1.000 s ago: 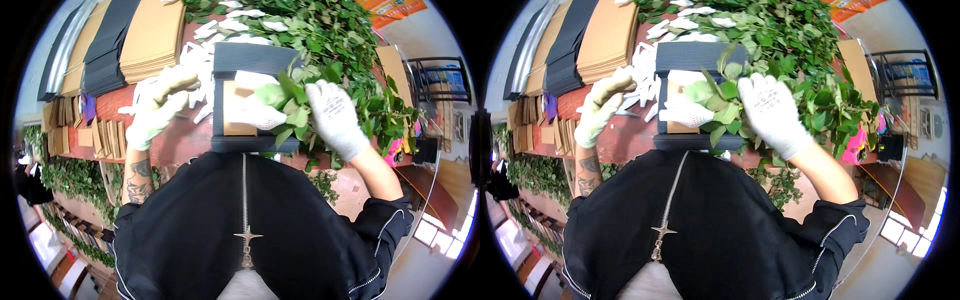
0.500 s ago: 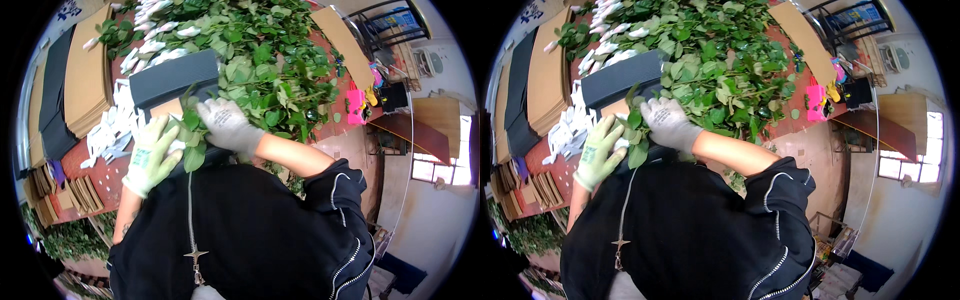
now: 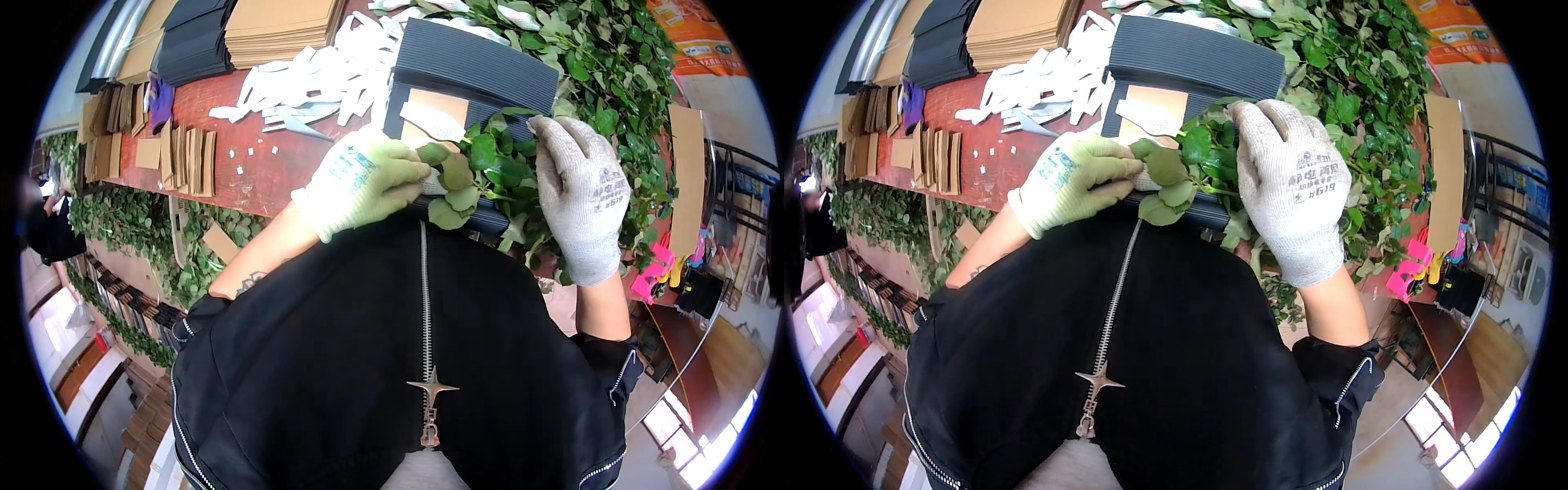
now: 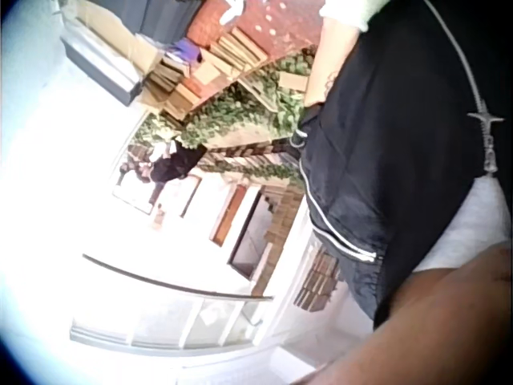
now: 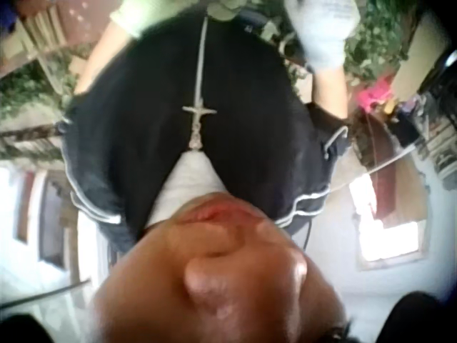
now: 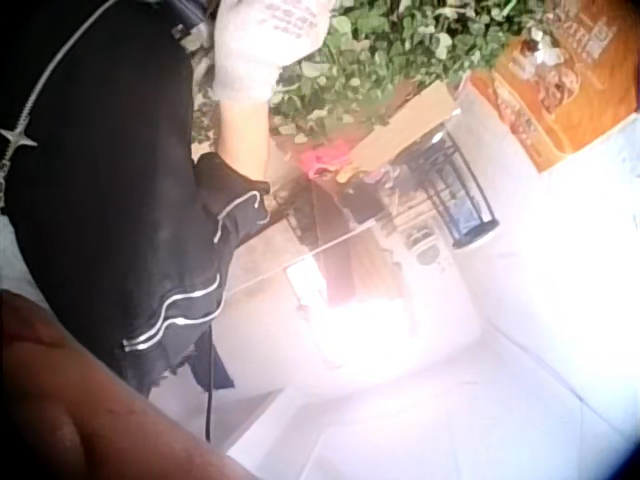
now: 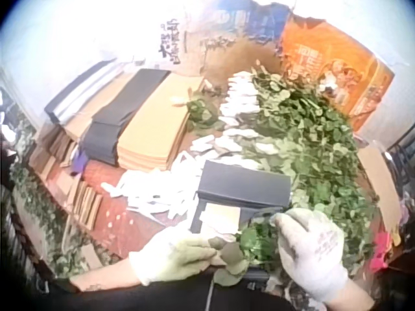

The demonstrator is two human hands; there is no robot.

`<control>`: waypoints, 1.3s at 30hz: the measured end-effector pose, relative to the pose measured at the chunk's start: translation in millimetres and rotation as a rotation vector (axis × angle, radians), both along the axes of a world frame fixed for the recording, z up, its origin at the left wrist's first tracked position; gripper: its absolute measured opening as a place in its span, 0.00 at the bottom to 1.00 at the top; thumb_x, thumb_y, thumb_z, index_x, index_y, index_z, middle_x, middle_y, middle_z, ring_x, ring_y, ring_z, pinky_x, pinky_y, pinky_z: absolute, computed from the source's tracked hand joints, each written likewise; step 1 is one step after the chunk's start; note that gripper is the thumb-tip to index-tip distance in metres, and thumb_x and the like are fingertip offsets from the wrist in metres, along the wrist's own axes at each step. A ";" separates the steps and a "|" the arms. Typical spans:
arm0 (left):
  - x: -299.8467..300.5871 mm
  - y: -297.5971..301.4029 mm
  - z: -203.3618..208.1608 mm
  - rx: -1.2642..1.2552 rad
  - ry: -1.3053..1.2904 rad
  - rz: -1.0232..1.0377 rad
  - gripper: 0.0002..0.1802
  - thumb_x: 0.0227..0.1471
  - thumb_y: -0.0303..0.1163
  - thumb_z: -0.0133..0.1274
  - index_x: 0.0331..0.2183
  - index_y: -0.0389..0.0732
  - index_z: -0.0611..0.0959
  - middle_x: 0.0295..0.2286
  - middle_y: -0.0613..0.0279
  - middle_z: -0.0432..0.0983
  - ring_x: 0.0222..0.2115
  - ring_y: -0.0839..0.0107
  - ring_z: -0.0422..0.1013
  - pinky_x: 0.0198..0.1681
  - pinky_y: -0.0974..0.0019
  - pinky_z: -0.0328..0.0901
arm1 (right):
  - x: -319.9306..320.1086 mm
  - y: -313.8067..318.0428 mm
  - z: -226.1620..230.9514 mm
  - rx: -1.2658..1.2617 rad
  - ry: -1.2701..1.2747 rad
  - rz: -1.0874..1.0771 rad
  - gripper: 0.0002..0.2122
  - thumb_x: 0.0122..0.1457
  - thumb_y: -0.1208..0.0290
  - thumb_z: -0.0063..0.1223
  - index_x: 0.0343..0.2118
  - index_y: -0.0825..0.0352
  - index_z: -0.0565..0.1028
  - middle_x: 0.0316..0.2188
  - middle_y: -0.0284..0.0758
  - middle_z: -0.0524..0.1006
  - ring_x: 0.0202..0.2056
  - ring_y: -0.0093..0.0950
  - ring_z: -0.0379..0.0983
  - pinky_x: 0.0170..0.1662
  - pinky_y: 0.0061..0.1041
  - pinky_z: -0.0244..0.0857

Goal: The person places several flowers into a small grey box on a table, arranging them by hand.

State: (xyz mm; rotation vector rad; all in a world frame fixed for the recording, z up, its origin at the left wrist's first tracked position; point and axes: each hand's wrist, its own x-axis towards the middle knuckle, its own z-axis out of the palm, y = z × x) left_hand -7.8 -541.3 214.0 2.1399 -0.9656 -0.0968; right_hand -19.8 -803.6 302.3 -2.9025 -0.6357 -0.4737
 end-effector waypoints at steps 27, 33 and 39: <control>16.0 38.2 -28.5 0.020 0.333 0.238 0.12 0.56 0.32 0.57 0.42 0.39 0.84 0.32 0.59 0.81 0.34 0.72 0.76 0.37 0.64 0.70 | 10.1 45.9 -72.9 0.375 0.696 0.191 0.11 0.55 0.73 0.57 0.41 0.67 0.76 0.35 0.41 0.78 0.38 0.40 0.76 0.42 0.34 0.70; 50.5 14.3 -61.2 0.015 0.312 0.354 0.23 0.56 0.46 0.57 0.46 0.38 0.83 0.34 0.60 0.80 0.34 0.73 0.73 0.40 0.68 0.68 | -6.4 40.8 -68.7 0.199 0.467 0.329 0.10 0.52 0.70 0.60 0.37 0.63 0.76 0.29 0.37 0.76 0.34 0.37 0.75 0.38 0.36 0.68; 58.9 -1.1 -57.2 -0.039 0.548 0.422 0.26 0.54 0.47 0.60 0.46 0.37 0.83 0.32 0.61 0.80 0.32 0.75 0.73 0.37 0.71 0.68 | -3.8 29.4 -76.1 0.186 0.624 0.282 0.12 0.51 0.72 0.61 0.39 0.66 0.77 0.32 0.39 0.78 0.38 0.39 0.74 0.44 0.36 0.67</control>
